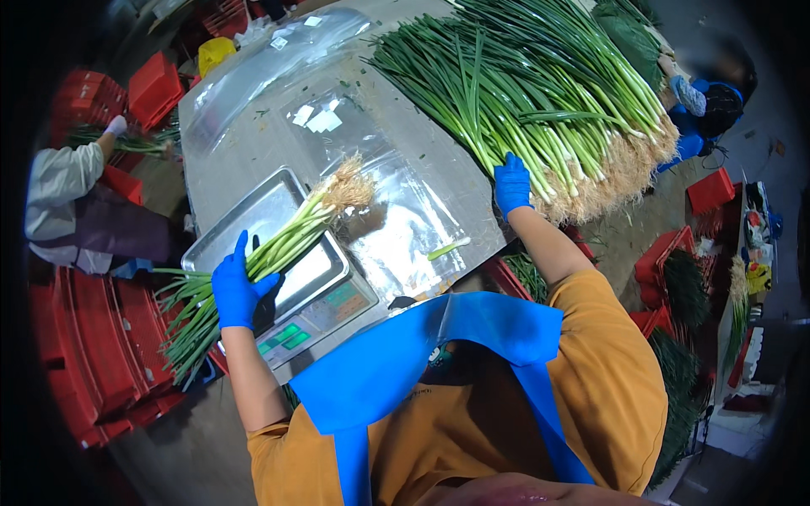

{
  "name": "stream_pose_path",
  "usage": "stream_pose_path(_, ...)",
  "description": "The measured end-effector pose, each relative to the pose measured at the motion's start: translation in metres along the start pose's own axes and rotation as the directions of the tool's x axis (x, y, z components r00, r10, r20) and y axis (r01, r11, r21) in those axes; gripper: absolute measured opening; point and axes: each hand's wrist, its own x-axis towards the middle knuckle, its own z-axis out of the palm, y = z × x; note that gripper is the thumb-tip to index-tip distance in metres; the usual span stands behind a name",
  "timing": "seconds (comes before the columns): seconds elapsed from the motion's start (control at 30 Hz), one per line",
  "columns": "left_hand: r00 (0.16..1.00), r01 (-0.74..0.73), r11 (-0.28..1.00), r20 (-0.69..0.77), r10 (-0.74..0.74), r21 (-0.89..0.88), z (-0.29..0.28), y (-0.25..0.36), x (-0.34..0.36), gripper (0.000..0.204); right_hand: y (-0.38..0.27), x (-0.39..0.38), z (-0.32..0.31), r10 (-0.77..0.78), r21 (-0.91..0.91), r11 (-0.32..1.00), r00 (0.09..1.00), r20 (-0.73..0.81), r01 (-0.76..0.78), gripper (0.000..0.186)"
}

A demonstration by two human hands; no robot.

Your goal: The person repeatedly gathers bundles of green onions, places them on a digital scale, and then removes them to a nearby red crate. The process is repeated continuously with multiple bundles.

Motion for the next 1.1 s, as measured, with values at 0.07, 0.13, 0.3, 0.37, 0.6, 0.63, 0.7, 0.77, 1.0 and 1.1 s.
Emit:
stream_pose_path(0.07, 1.000, 0.000, 1.000, -0.006, 0.000, -0.004, -0.007, 0.007, -0.006, 0.104, -0.004, -0.005, -0.019, -0.067, 0.111, 0.991, 0.996, -0.055, 0.073, 0.019)
stream_pose_path(0.13, 0.999, -0.053, 0.998, -0.004, 0.053, 0.028, -0.006, 0.001, -0.011, 0.112, -0.003, -0.005, -0.043, -0.111, 0.336, 0.930, 0.985, -0.132, 0.150, 0.025)
stream_pose_path(0.3, 0.991, -0.110, 0.994, -0.070, 0.111, 0.007, -0.008, -0.003, -0.011, 0.113, -0.011, 0.008, -0.109, -0.152, 0.855, 0.122, 0.842, 0.518, -0.504, 0.033)
stream_pose_path(0.37, 0.993, -0.090, 0.995, -0.069, 0.092, 0.031, -0.014, -0.003, -0.015, 0.111, -0.022, 0.018, -0.162, -0.215, 0.896, -0.028, 0.878, 0.428, -0.443, 0.031)
stream_pose_path(0.6, 0.903, -0.071, 0.988, -0.430, 0.004, -0.140, -0.026, 0.000, -0.044, 0.088, -0.075, 0.021, -0.302, -0.204, 0.967, -0.106, 0.957, 0.205, -0.230, 0.035)
stream_pose_path(0.63, 0.857, -0.095, 0.976, -0.515, -0.020, -0.197, -0.030, -0.002, -0.049, 0.086, -0.080, 0.022, -0.311, -0.248, 0.974, -0.121, 0.956, 0.156, -0.190, 0.036)
stream_pose_path(0.7, 0.734, -0.168, 0.950, -0.676, -0.057, -0.263, -0.040, -0.015, -0.056, 0.079, -0.091, 0.026, -0.322, -0.334, 0.970, -0.211, 0.941, 0.047, -0.123, 0.037)
stream_pose_path(0.77, 0.683, -0.186, 0.891, -0.706, -0.186, -0.415, -0.060, -0.028, -0.072, 0.071, -0.113, 0.032, -0.342, -0.417, 0.963, -0.257, 0.908, -0.033, -0.083, 0.038)
stream_pose_path(1.0, 0.564, -0.294, 0.730, -0.729, -0.388, -0.617, -0.100, -0.036, -0.108, 0.046, -0.216, 0.060, -0.355, -0.732, 0.984, -0.103, 0.659, -0.174, 0.146, 0.030)
stream_pose_path(1.1, 0.534, -0.204, 0.798, -0.748, -0.395, -0.567, -0.077, -0.034, -0.109, 0.042, -0.259, 0.072, -0.318, -0.798, 0.994, -0.041, 0.596, -0.092, 0.098, 0.029)
